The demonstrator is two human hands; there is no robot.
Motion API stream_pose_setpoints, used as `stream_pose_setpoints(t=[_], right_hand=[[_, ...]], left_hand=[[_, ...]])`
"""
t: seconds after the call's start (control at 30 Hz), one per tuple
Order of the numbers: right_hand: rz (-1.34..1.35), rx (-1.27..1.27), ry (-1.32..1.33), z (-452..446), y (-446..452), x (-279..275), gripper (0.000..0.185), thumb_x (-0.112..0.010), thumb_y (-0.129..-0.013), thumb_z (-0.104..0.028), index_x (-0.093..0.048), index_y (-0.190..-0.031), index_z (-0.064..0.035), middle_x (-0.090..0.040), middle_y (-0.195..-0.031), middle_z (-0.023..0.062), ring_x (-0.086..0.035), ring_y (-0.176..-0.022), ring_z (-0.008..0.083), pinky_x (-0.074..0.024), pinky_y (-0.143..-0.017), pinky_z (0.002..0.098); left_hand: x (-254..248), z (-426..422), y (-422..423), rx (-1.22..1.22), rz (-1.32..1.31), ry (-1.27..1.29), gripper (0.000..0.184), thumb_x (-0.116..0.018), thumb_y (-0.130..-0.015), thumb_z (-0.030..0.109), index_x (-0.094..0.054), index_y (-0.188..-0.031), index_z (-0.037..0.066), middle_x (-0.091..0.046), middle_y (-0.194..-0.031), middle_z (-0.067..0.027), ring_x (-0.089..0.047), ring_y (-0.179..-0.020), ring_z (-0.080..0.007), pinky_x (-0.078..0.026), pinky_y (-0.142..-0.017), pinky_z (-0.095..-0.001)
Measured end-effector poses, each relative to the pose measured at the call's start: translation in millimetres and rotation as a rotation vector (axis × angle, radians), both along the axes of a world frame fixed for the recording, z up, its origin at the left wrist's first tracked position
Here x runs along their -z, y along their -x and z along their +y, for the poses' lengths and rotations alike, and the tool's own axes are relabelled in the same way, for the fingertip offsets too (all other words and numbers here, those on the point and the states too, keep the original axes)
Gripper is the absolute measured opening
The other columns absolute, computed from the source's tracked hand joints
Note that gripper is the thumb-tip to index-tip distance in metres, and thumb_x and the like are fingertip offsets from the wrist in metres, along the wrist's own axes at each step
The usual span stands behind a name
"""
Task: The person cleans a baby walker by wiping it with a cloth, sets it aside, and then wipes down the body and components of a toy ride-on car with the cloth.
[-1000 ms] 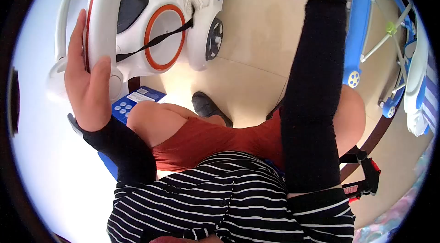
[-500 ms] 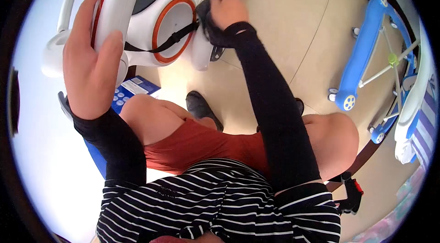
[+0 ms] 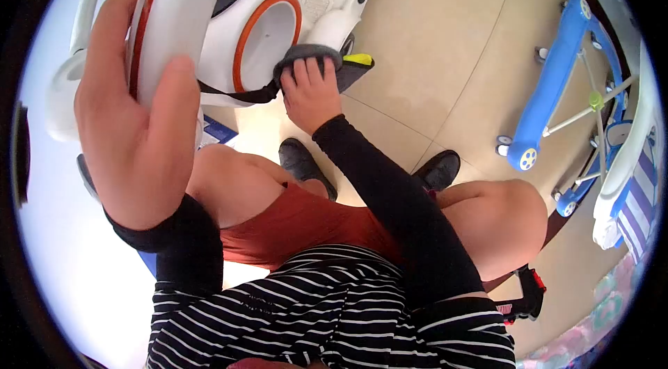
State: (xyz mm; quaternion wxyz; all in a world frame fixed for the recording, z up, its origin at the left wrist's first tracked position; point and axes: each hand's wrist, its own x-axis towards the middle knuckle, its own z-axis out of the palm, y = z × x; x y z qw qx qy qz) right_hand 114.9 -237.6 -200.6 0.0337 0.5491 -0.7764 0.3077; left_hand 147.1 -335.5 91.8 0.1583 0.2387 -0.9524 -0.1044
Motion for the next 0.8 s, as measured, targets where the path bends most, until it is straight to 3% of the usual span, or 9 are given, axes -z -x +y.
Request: stream_pose_setpoints(t=[0.23,0.27,0.37,0.4,0.5,0.57,0.63,0.7,0.8], right_hand=[[0.097,-0.351,0.034,61,-29,68,0.044,-0.071,-0.08,-0.025,-0.066,-0.122,-0.0147,-0.059,-0.119,0.0073,-0.053,-0.118,0.026,-0.0423,-0.101,0.0479],[0.133,-0.351,0.032,66,-29,78,0.052,-0.076,-0.074,-0.028,-0.065,-0.124,-0.0168,-0.059,-0.12,0.0058,-0.055,-0.116,0.0255,-0.0431,-0.101,0.0469],[-0.122,-0.386,0.011,48,7,44,0.061,-0.081,-0.068,-0.031,-0.065,-0.125,-0.0157,-0.059,-0.121,0.0071,-0.056,-0.117,0.0272,-0.0425,-0.104,0.05],[-0.14,-0.311,0.047,39,18,38,0.068,-0.083,-0.063,-0.033,-0.064,-0.125,-0.0141,-0.059,-0.124,0.0099,-0.056,-0.121,0.0308,-0.0393,-0.109,0.0542],[-0.277,-0.072,0.136,-2,55,13,0.058,-0.073,-0.072,-0.022,-0.062,-0.124,-0.0018,-0.061,-0.125,0.0201,-0.055,-0.124,0.0415,-0.0349,-0.112,0.0603],[-0.445,0.175,0.08,-29,81,7,0.043,-0.067,-0.081,-0.021,-0.063,-0.119,0.0009,-0.063,-0.125,0.025,-0.056,-0.122,0.0443,-0.0444,-0.106,0.0529],[-0.678,0.282,-0.267,-54,128,15,0.041,-0.061,-0.085,-0.026,-0.066,-0.115,0.0018,-0.064,-0.12,0.0278,-0.059,-0.116,0.041,-0.0468,-0.103,0.0478],[-0.365,0.17,-0.409,-80,144,45,0.041,-0.062,-0.086,-0.029,-0.068,-0.115,-0.001,-0.065,-0.122,0.0218,-0.056,-0.122,0.0402,-0.0444,-0.107,0.0523],[-0.33,0.21,-0.549,-77,118,1,0.041,-0.064,-0.085,-0.03,-0.07,-0.116,-0.0043,-0.065,-0.124,0.016,-0.051,-0.129,0.0387,-0.0369,-0.109,0.0653]], left_hand=[[-2,-6,-6,0.093,-0.005,-0.031,0.071,-0.054,-0.082,0.009,-0.045,-0.152,0.005,-0.062,-0.132,-0.0246,-0.068,-0.112,-0.0345,-0.056,-0.096,-0.0413],[-2,-7,-5,0.106,-0.007,-0.038,0.071,-0.053,-0.082,0.008,-0.045,-0.152,0.005,-0.062,-0.133,-0.0248,-0.068,-0.113,-0.0345,-0.056,-0.096,-0.0414],[-3,-8,-6,0.133,0.0,-0.059,0.072,-0.051,-0.081,0.007,-0.044,-0.153,0.004,-0.06,-0.135,-0.0252,-0.066,-0.116,-0.0342,-0.054,-0.099,-0.0417],[-4,-6,-5,0.133,0.003,-0.074,0.073,-0.05,-0.081,0.007,-0.043,-0.153,0.003,-0.059,-0.136,-0.0252,-0.066,-0.118,-0.0344,-0.053,-0.101,-0.042],[-3,-7,-5,0.147,0.016,-0.102,0.074,-0.049,-0.08,0.007,-0.042,-0.153,0.002,-0.057,-0.139,-0.0248,-0.063,-0.122,-0.0349,-0.05,-0.104,-0.0425],[-2,-10,-5,0.162,0.008,-0.083,0.074,-0.049,-0.08,0.008,-0.042,-0.153,0.001,-0.056,-0.141,-0.0246,-0.062,-0.125,-0.0352,-0.05,-0.105,-0.0426],[-2,-12,-7,0.166,-0.006,-0.061,0.074,-0.049,-0.08,0.009,-0.041,-0.154,0.001,-0.056,-0.142,-0.0246,-0.061,-0.125,-0.0353,-0.05,-0.105,-0.0425],[0,-13,-8,0.161,0.003,-0.078,0.074,-0.049,-0.081,0.011,-0.041,-0.154,0.001,-0.056,-0.143,-0.0249,-0.061,-0.125,-0.0354,-0.05,-0.105,-0.0425],[0,-10,-6,0.12,-0.017,-0.041,0.074,-0.05,-0.083,0.015,-0.04,-0.155,0.002,-0.055,-0.143,-0.025,-0.062,-0.125,-0.0351,-0.05,-0.104,-0.0426]])
